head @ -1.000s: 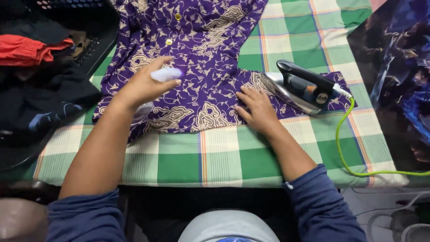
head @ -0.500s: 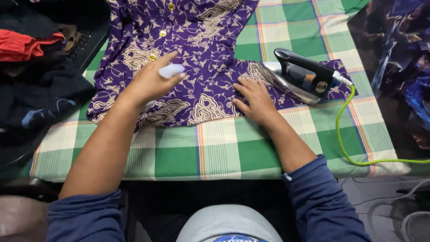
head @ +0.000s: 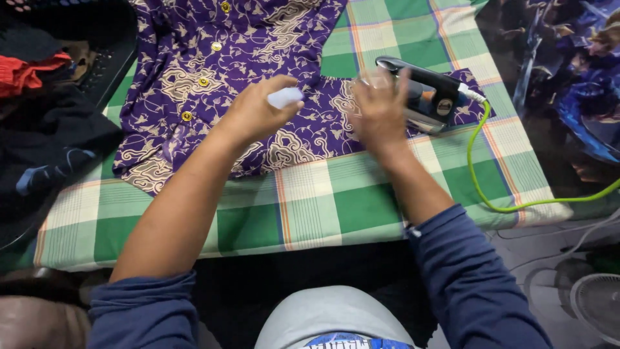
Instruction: The person irons a purple patterned shirt on a green and white checkered ironing board. They spray the shirt with water, smooth the fabric, and iron the sleeves and body. The shirt is then folded and placed on the board.
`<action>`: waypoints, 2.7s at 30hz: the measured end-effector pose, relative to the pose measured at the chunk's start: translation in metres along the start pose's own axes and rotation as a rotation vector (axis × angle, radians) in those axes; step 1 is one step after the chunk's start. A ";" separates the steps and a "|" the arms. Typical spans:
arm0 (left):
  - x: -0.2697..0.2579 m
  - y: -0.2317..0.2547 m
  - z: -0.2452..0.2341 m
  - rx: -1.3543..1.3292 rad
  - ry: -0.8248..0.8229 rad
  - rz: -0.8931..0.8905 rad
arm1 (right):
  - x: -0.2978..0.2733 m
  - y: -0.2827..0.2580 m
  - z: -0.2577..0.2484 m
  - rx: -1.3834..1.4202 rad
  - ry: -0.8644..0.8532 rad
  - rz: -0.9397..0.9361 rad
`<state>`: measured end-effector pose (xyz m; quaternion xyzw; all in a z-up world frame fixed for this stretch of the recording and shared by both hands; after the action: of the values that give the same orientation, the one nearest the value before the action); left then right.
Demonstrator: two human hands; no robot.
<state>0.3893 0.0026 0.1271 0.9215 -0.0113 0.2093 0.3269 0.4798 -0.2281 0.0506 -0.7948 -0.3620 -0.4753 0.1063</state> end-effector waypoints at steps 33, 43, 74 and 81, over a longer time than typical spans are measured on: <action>-0.181 -0.213 -0.243 -0.251 0.775 -0.258 | -0.030 0.184 -0.030 -0.291 -0.672 0.376; -0.244 -0.244 -0.202 -0.148 0.937 -0.239 | -0.033 0.188 -0.032 -0.221 -0.645 0.377; -0.154 0.026 0.017 -0.016 0.282 -0.076 | 0.006 0.064 0.047 -0.090 -0.574 0.051; -0.141 0.016 0.086 0.231 -0.065 -0.112 | 0.006 0.042 -0.006 0.052 -0.511 -0.062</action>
<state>0.2910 -0.0790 0.0211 0.9585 0.0540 0.1607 0.2290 0.5063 -0.2585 0.0658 -0.8745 -0.4135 -0.2528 0.0170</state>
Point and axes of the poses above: each hand's wrist, its own x-axis towards the middle knuckle, its own z-axis out of the palm, y = z × x, the point moved 4 cm from there along x, towards the middle knuckle, and after that the axes turned 14 degrees about y, right-handed, at the moved point
